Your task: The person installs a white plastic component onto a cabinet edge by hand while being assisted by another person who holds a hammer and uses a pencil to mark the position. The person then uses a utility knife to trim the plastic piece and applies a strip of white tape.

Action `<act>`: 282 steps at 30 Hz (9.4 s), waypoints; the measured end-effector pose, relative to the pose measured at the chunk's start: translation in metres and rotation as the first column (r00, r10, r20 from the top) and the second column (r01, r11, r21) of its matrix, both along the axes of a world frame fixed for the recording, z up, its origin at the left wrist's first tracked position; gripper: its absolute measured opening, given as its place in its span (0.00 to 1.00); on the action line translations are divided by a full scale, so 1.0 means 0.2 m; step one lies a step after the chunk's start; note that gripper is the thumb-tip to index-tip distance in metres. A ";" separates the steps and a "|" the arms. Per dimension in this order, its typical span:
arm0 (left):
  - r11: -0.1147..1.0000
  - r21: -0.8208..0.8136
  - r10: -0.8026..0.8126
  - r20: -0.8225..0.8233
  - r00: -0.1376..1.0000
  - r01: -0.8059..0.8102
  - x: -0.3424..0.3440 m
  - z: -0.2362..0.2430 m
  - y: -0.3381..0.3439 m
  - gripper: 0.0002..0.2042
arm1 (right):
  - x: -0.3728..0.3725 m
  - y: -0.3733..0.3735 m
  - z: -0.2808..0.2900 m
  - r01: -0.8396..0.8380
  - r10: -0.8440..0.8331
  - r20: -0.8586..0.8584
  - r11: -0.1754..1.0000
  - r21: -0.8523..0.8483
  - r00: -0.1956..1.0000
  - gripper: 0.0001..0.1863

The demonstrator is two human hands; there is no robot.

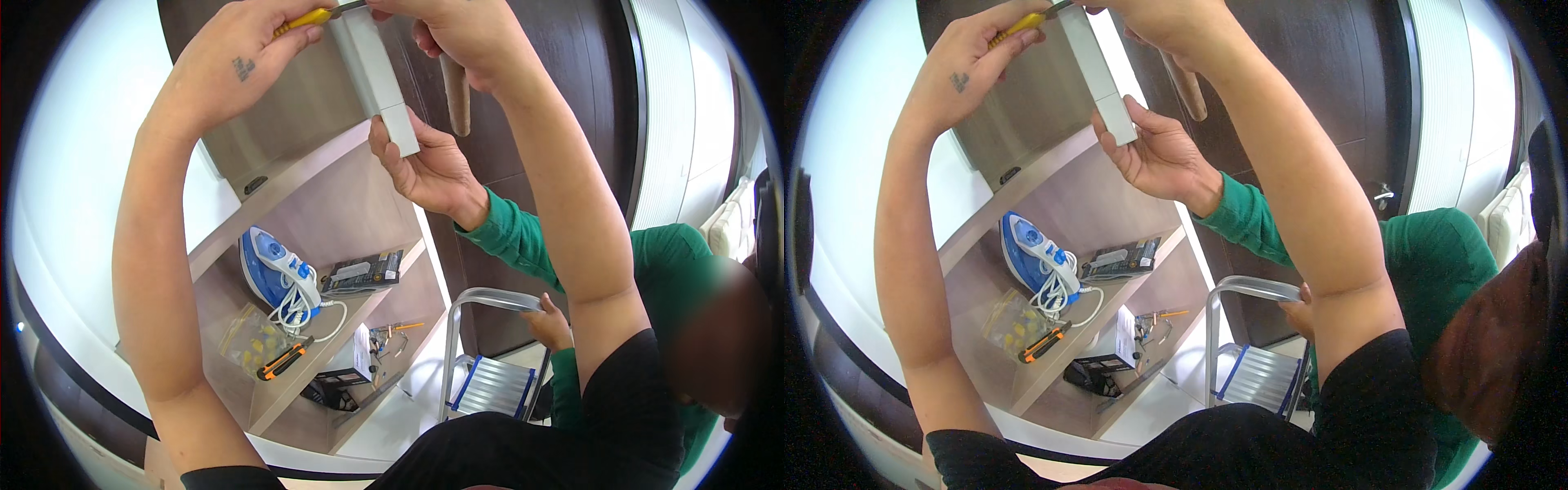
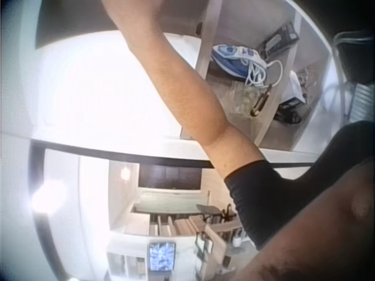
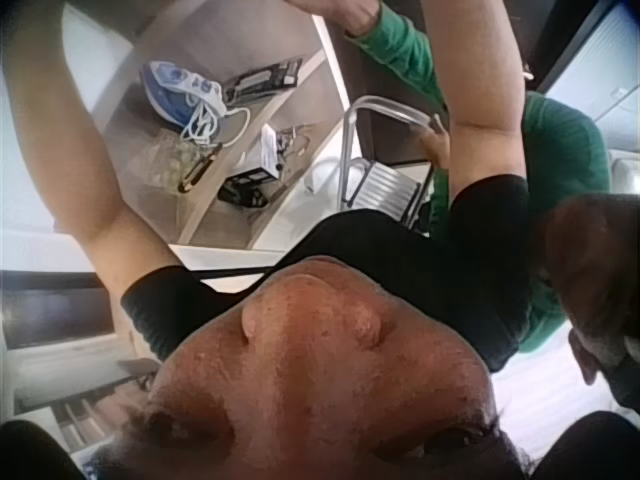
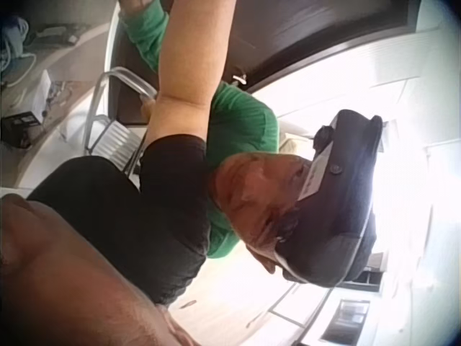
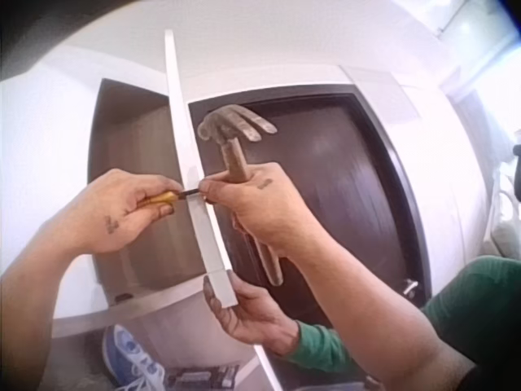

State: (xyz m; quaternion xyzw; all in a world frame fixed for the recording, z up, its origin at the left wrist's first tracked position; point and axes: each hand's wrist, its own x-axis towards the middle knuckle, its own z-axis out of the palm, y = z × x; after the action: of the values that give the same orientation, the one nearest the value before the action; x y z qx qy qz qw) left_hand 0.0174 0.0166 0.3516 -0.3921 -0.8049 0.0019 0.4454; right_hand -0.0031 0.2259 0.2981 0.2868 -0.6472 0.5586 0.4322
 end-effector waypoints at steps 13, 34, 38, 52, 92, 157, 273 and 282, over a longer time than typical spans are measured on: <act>0.999 0.002 -0.051 -0.129 0.990 0.052 0.05 -0.09 0.02 0.12 | 0.00 -0.01 0.00 0.028 -0.028 -0.017 1.000 0.004 0.999 0.13; 0.998 -0.005 -0.070 -0.159 0.985 0.070 0.02 -0.11 0.04 0.12 | 0.04 -0.01 -0.02 0.068 -0.068 -0.026 0.998 0.004 0.997 0.13; 0.999 -0.037 -0.033 -0.146 0.989 0.027 0.05 -0.09 0.01 0.13 | 0.05 -0.03 -0.02 0.055 -0.054 -0.032 0.998 0.010 0.998 0.14; 0.997 -0.055 -0.068 -0.129 0.989 0.062 0.01 -0.07 0.01 0.13 | 0.04 -0.01 -0.02 0.063 -0.063 -0.034 0.998 0.022 0.997 0.16; 0.997 -0.001 0.071 -0.012 0.997 -0.071 -0.04 0.01 -0.02 0.08 | 0.29 -0.06 -0.23 0.566 -0.430 -0.485 0.805 0.175 0.761 0.12; 0.993 0.025 -0.112 -0.088 0.990 0.114 -0.17 -0.02 -0.14 0.16 | 0.20 -0.04 -0.21 0.473 -0.331 -0.515 0.864 0.171 0.791 0.10; 0.583 0.505 -0.652 0.758 0.004 -0.637 0.34 -3.03 -0.97 0.14 | 0.34 -0.36 -3.28 0.228 -0.432 0.776 0.902 0.368 0.459 0.16; 0.784 0.421 -0.386 0.906 0.173 -0.456 0.29 -2.79 -1.00 0.12 | 0.15 0.05 -4.39 0.284 -0.748 0.663 0.641 0.713 0.026 0.16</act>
State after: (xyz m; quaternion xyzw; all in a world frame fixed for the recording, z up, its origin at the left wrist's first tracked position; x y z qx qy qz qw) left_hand 0.0759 -0.1835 -0.2065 -0.1065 -0.8540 -0.5030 -0.0804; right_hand 0.0266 0.2368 -0.5806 -0.2888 -0.9176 0.2641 0.0695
